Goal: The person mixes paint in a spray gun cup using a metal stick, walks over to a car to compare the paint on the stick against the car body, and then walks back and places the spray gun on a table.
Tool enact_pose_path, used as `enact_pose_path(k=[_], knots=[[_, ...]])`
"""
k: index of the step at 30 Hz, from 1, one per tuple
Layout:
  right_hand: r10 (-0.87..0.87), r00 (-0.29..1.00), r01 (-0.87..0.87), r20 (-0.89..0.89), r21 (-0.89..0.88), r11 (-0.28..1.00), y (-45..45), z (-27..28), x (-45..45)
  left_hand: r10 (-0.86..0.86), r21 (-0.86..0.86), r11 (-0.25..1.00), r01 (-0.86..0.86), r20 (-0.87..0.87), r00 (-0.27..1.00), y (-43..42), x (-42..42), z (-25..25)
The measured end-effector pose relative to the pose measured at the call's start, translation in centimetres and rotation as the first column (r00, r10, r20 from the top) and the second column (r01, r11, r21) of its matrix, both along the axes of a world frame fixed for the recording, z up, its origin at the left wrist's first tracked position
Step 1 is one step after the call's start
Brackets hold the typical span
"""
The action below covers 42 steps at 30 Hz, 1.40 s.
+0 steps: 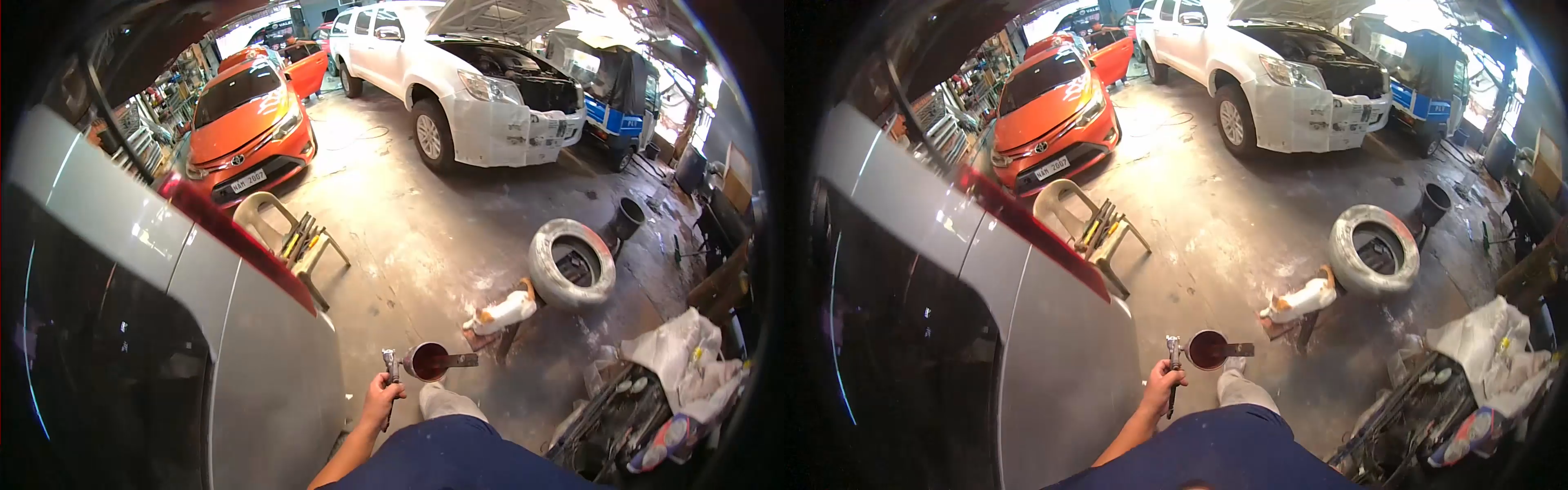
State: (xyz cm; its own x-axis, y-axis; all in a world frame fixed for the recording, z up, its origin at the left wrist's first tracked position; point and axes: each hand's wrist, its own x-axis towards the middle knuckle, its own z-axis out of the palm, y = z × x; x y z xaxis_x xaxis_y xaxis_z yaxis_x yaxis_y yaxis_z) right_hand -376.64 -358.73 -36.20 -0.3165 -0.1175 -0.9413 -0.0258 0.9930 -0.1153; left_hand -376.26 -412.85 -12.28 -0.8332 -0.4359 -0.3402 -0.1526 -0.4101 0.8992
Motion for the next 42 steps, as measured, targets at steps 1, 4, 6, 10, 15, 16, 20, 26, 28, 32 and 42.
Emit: enact_pose_path(k=[1, 4, 6, 10, 15, 16, 20, 26, 28, 32, 42], knots=[[0.014, 1.0, -0.014, -0.005, -0.007, 1.0, -1.9, 0.6, -3.6, 0.014, 0.022, 1.0, -0.014, 0.012, 1.0, -1.5, -3.1, 0.6], [0.093, 0.993, -0.097, -0.073, -0.054, 0.994, -6.7, -0.2, -15.1, 0.053, 0.051, 0.997, -0.057, 0.081, 0.995, -6.6, -10.2, 2.5], [0.144, 0.971, -0.162, -0.191, -0.082, 0.983, -12.7, -0.6, -25.4, 0.091, 0.062, 0.993, -0.098, 0.117, 0.989, -10.4, -15.0, 3.0], [0.048, 0.84, -0.253, -0.541, -0.312, 0.916, -32.8, 6.0, -48.7, 0.228, 0.04, 0.971, -0.234, 0.123, 0.966, -18.0, -23.8, 2.9], [-0.125, 0.707, -0.377, -0.696, -0.521, 0.766, -58.1, 14.0, -68.2, 0.345, 0.098, 0.93, -0.354, 0.1, 0.933, -29.5, -35.6, 0.6], [-0.172, 0.733, -0.344, -0.658, -0.577, 0.741, -62.4, 16.1, -69.8, 0.36, 0.093, 0.925, -0.368, 0.087, 0.929, -32.0, -38.0, 0.3], [-0.061, 0.797, -0.38, -0.6, -0.579, 0.721, -73.4, 12.5, -75.3, 0.384, 0.101, 0.916, -0.387, 0.056, 0.922, -43.0, -47.9, 1.0], [0.097, 0.838, -0.399, -0.536, -0.483, 0.78, -78.3, 8.1, -79.0, 0.325, 0.064, 0.942, -0.328, 0.059, 0.944, -57.1, -62.1, 1.7], [0.096, 0.896, -0.323, -0.433, -0.488, 0.811, -80.7, 9.7, -80.7, 0.317, 0.089, 0.943, -0.322, 0.065, 0.946, -60.8, -66.7, 2.6], [0.026, 0.941, -0.204, -0.337, -0.505, 0.839, -88.7, 14.6, -91.2, 0.304, 0.1, 0.945, -0.312, 0.087, 0.949, -67.9, -76.1, 1.7], [-0.268, 0.933, 0.282, 0.239, -0.949, 0.137, -118.0, 33.1, -120.9, 0.405, 0.011, 0.913, -0.408, 0.094, 0.91, -82.3, -99.5, 1.2]])
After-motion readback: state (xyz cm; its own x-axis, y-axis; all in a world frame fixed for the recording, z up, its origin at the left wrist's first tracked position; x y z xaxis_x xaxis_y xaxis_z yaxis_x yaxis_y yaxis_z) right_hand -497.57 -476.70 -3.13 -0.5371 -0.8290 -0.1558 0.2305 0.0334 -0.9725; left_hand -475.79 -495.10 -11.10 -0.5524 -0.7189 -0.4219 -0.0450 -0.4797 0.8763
